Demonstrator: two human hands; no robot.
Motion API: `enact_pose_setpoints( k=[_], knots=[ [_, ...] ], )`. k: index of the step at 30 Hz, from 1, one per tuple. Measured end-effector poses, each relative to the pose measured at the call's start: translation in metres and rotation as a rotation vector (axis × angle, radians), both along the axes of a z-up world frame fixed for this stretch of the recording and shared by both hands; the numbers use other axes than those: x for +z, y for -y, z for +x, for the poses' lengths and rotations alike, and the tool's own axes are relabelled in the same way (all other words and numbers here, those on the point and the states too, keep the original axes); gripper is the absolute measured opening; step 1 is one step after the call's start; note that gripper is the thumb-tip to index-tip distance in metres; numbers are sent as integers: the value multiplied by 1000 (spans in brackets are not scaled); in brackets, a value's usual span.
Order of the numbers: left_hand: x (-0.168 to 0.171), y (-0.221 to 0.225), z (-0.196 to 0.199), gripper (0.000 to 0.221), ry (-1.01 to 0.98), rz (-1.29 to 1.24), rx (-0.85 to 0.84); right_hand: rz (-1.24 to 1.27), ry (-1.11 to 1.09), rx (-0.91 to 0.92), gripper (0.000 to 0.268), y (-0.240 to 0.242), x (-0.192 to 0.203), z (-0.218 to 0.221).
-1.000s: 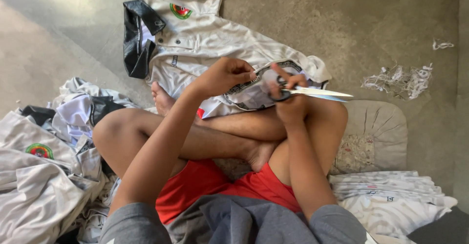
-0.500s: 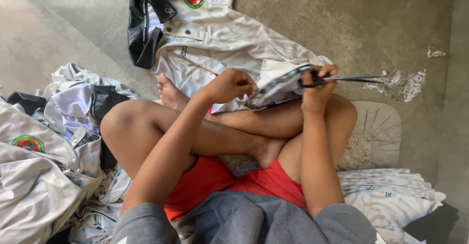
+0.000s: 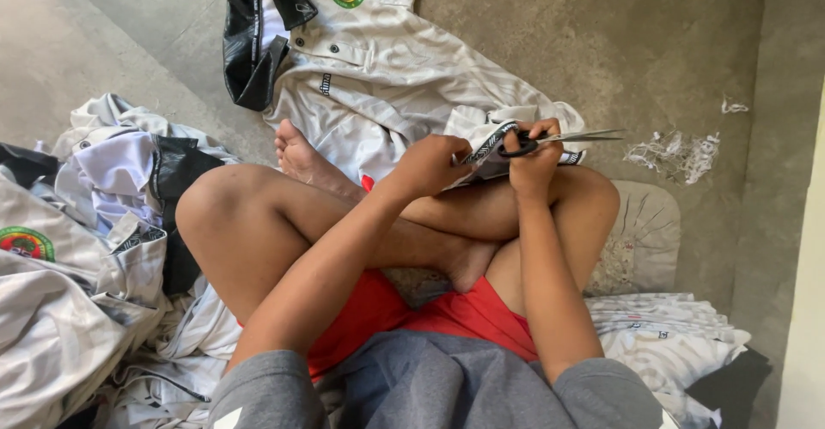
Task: The person sits on the floor and uses scissors to trim labels and excess threads from a pile of white and black shirts, handling them one at a time and tossing them aside.
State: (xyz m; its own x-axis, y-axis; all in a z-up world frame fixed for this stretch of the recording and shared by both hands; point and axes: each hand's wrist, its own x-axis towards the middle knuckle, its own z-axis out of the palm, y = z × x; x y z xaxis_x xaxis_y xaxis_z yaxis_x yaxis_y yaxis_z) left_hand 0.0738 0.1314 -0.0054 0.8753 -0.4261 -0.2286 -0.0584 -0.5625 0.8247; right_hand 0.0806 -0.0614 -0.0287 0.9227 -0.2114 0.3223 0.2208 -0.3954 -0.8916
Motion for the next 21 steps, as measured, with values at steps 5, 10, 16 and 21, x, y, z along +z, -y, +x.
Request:
enact_pose_setpoints(
  k=[5,10,16,21],
  knots=[
    [-23,-2,12,21,-154,-239,131,150,-48,-148,39,-5,4,-1],
    [-21,-9,18,22,-251,-372,211,288,-75,-226,38,-6,1,2],
    [-51,-4,23,20,-324,-488,332,-92,99,-236,35,-25,37,-7],
    [-44,-3,29,20,-446,-655,490,-281,71,74,31,-39,32,-23]
  ],
)
